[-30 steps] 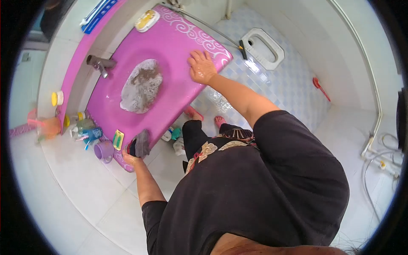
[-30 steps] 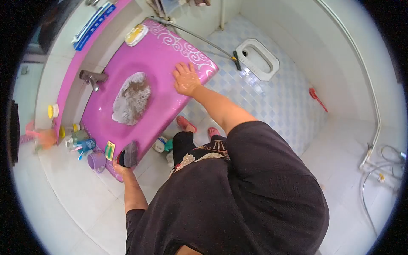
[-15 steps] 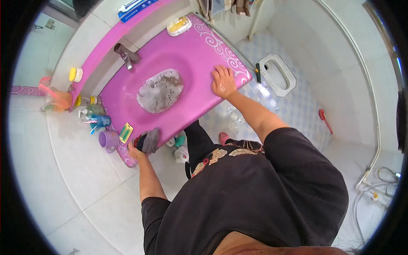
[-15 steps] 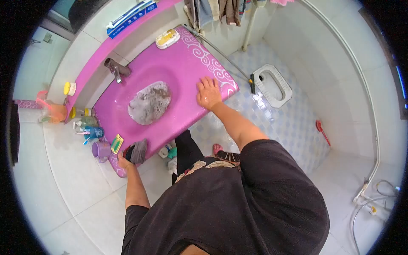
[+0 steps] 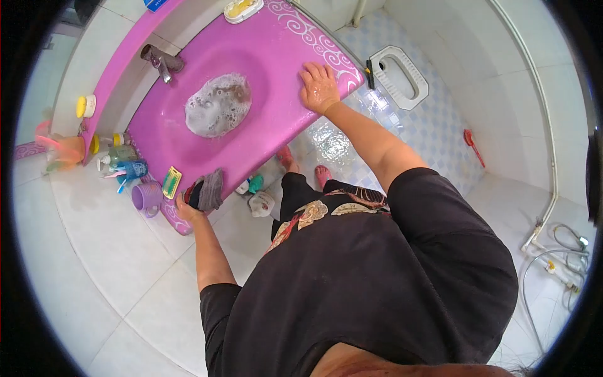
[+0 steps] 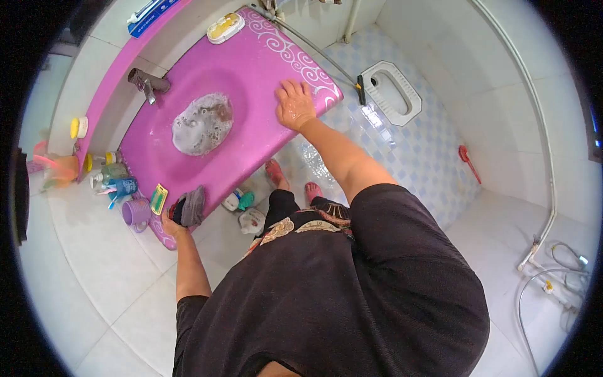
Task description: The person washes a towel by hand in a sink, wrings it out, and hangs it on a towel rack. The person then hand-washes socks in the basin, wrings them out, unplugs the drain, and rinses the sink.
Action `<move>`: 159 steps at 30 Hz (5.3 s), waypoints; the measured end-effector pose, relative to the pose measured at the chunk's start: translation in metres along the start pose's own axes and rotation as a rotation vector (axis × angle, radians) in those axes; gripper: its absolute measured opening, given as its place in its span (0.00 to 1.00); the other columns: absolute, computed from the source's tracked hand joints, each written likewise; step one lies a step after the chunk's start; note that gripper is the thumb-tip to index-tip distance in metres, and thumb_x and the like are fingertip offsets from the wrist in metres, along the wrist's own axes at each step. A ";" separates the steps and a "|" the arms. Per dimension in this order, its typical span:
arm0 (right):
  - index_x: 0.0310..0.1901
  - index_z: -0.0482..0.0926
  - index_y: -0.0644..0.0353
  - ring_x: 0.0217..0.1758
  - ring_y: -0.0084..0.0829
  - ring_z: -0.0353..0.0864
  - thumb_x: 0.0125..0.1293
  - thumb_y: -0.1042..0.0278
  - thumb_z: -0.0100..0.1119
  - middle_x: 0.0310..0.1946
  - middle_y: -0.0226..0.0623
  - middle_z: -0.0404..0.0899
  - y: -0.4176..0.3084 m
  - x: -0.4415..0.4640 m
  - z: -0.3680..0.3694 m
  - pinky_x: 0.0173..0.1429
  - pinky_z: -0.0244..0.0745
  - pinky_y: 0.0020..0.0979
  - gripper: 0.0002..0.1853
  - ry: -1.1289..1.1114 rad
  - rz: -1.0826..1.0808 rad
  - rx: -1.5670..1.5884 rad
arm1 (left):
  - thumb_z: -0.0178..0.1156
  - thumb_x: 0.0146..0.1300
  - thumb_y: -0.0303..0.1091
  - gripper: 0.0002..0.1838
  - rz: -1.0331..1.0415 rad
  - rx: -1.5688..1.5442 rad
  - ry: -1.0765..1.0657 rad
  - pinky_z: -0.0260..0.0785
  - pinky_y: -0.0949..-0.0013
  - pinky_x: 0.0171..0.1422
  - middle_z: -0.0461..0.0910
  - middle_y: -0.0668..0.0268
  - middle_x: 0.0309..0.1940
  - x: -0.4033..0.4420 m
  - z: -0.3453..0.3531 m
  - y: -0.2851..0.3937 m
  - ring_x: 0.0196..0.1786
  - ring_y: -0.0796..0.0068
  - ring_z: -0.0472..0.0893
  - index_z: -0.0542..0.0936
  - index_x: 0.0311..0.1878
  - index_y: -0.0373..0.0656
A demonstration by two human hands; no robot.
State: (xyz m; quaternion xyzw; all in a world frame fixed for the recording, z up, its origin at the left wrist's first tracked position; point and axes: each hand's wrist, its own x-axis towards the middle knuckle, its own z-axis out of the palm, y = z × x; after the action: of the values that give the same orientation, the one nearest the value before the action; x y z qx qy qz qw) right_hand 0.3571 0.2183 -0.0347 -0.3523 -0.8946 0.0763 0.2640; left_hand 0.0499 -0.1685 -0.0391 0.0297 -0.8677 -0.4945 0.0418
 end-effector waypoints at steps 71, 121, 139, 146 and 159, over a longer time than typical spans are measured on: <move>0.39 0.61 0.69 0.22 0.33 0.71 0.61 0.75 0.39 0.28 0.43 0.69 -0.209 0.323 0.094 0.33 0.76 0.42 0.08 -0.926 1.087 2.053 | 0.56 0.53 0.31 0.09 -0.116 -0.423 -0.067 0.66 0.71 0.39 0.75 0.66 0.28 -0.021 -0.006 0.024 0.32 0.73 0.73 0.76 0.31 0.34; 0.36 0.79 0.64 0.38 0.44 0.80 0.58 0.58 0.51 0.31 0.49 0.80 -0.192 0.233 0.155 0.40 0.73 0.40 0.16 -0.617 0.409 0.653 | 0.56 0.55 0.30 0.07 -0.105 -0.445 -0.091 0.66 0.73 0.40 0.75 0.67 0.28 -0.020 -0.004 0.018 0.33 0.76 0.74 0.76 0.33 0.36; 0.54 0.65 0.68 0.53 0.52 0.69 0.49 0.67 0.54 0.47 0.55 0.72 -0.191 0.194 0.130 0.58 0.66 0.42 0.28 -0.243 0.038 0.414 | 0.55 0.54 0.31 0.09 -0.065 -0.489 -0.088 0.66 0.72 0.41 0.76 0.66 0.29 -0.021 -0.004 0.025 0.33 0.74 0.73 0.76 0.34 0.34; 0.62 0.60 0.64 0.69 0.49 0.49 0.61 0.63 0.43 0.65 0.48 0.53 -0.187 0.088 0.210 0.67 0.49 0.51 0.27 -0.808 -0.047 0.053 | 0.57 0.53 0.32 0.11 -0.108 -0.406 -0.108 0.66 0.71 0.40 0.77 0.63 0.31 -0.009 -0.003 -0.005 0.33 0.71 0.74 0.77 0.35 0.33; 0.63 0.60 0.57 0.71 0.45 0.47 0.57 0.65 0.50 0.66 0.42 0.54 -0.171 0.096 0.153 0.68 0.44 0.55 0.30 -1.002 -0.056 0.154 | 0.59 0.51 0.38 0.17 -0.387 -0.405 -0.131 0.73 0.64 0.39 0.76 0.54 0.37 0.001 -0.004 -0.001 0.35 0.62 0.77 0.77 0.38 0.32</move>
State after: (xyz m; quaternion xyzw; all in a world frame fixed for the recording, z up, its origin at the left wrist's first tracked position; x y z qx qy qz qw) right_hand 0.1165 0.1639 -0.0695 -0.2279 -0.9123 0.2946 -0.1703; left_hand 0.0497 -0.1724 -0.0385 0.1538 -0.7301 -0.6575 -0.1046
